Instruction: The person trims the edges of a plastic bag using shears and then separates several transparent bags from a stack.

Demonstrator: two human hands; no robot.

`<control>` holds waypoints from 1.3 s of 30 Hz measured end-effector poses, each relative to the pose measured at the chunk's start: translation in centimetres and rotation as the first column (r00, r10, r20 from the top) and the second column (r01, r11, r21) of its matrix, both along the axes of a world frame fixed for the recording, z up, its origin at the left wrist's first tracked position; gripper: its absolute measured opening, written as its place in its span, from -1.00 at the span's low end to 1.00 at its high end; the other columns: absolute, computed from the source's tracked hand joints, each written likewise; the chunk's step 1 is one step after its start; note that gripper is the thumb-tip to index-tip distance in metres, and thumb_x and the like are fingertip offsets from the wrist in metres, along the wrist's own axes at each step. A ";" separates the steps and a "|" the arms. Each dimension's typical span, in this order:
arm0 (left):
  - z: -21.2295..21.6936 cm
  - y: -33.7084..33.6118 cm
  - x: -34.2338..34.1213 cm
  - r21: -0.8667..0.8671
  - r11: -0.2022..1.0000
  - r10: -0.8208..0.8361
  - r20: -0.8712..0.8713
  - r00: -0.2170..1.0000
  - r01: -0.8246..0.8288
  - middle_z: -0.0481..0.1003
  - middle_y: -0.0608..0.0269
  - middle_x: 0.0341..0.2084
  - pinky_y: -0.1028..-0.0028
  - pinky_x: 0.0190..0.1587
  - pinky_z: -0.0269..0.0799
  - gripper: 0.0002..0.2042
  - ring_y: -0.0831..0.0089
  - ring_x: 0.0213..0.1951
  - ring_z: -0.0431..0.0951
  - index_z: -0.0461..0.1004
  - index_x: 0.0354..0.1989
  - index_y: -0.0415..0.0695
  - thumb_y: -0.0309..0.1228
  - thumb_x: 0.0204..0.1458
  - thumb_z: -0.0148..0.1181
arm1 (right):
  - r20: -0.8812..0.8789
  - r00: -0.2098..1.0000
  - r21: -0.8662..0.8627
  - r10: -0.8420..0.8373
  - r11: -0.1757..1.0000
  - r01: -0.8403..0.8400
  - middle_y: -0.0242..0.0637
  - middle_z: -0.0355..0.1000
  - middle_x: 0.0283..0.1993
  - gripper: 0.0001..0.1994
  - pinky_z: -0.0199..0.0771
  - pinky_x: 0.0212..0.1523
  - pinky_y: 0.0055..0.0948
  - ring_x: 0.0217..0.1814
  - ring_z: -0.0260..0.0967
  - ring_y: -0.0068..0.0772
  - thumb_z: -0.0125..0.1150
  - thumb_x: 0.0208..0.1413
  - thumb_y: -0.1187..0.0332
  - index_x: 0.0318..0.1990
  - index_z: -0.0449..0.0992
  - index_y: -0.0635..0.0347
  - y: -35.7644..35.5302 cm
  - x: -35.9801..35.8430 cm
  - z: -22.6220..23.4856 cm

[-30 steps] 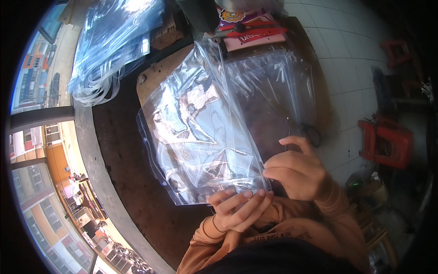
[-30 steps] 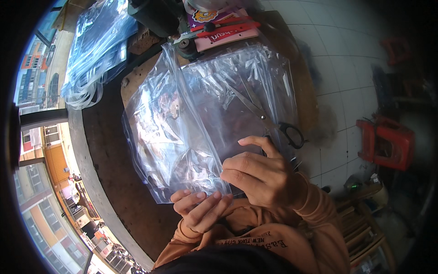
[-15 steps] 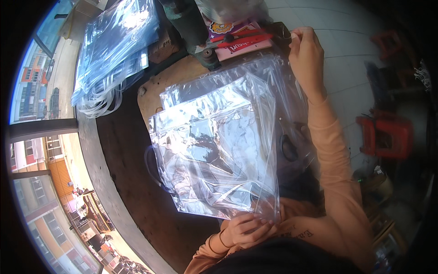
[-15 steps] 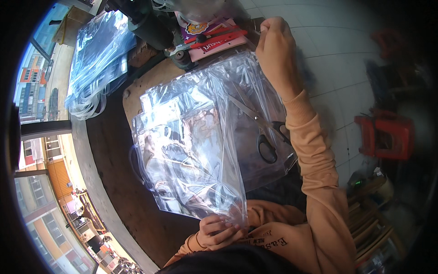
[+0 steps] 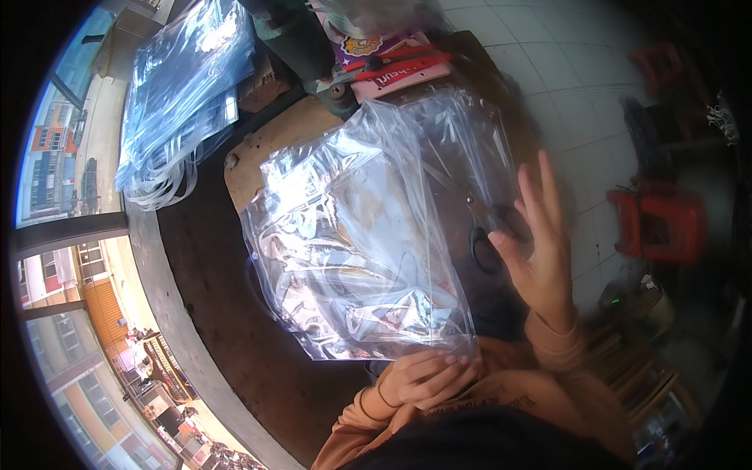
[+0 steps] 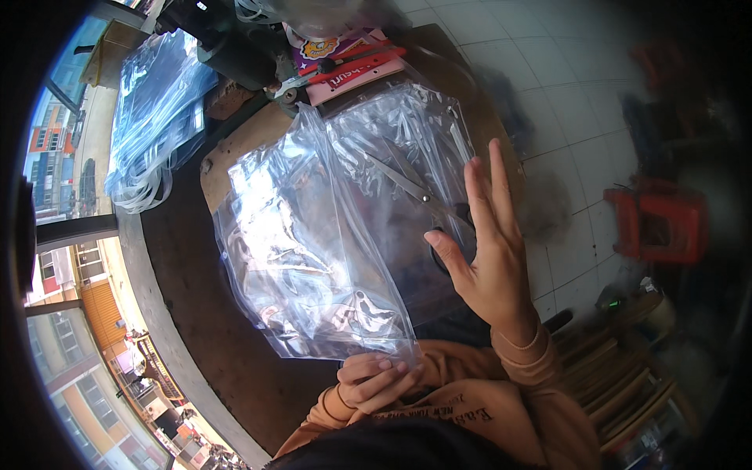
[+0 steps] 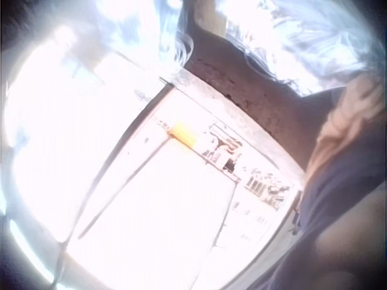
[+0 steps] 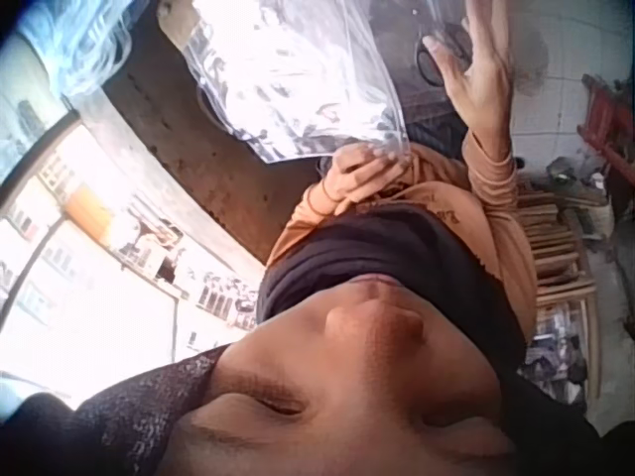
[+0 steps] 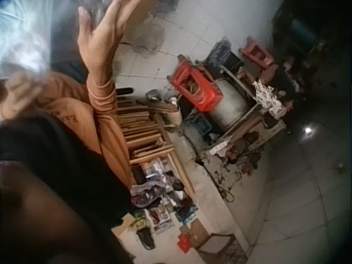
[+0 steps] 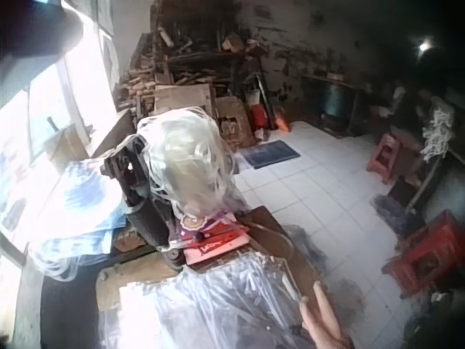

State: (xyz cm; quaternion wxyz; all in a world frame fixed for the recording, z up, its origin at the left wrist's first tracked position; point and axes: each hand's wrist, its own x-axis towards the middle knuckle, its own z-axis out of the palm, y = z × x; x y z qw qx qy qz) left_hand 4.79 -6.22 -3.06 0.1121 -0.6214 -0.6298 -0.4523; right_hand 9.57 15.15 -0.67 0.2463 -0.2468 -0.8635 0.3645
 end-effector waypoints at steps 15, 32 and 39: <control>2.7 5.3 -4.4 0.021 0.999 -0.027 0.987 0.156 0.040 0.09 -0.06 0.12 0.15 0.12 0.17 0.01 0.16 0.17 0.17 -0.20 0.29 -0.25 0.18 -0.16 0.16 | -0.050 0.967 0.115 0.250 0.963 -0.243 0.12 0.03 0.27 -0.33 0.42 0.01 -0.26 0.14 0.26 0.04 -0.01 -0.21 0.79 0.19 0.28 0.16 -3.3 -2.0 -0.4; 5.2 10.1 -5.7 -0.052 0.976 0.102 0.967 0.233 -0.211 0.47 0.19 -0.44 0.65 -0.38 0.45 -0.73 0.56 -0.43 0.50 0.33 -0.04 -0.36 -0.54 0.09 0.08 | -0.387 0.917 -0.658 0.094 0.669 -0.346 -0.32 0.43 -0.47 -0.86 0.38 -0.42 -0.65 -0.40 0.40 -0.60 0.12 0.12 0.42 -0.36 0.44 0.34 -1.0 -3.0 0.1; 5.1 11.0 -6.7 -0.031 0.929 0.169 0.923 0.347 -0.370 0.42 0.33 -0.54 0.77 -0.61 0.12 -0.77 0.77 -0.62 0.29 0.34 -0.07 -0.29 -0.55 0.10 0.07 | -0.408 0.912 -0.828 0.046 0.403 -0.391 -0.39 0.39 -0.36 -0.85 0.38 -0.29 -0.67 -0.33 0.32 -0.67 0.16 0.10 0.39 -0.29 0.44 0.33 -1.1 -3.0 1.1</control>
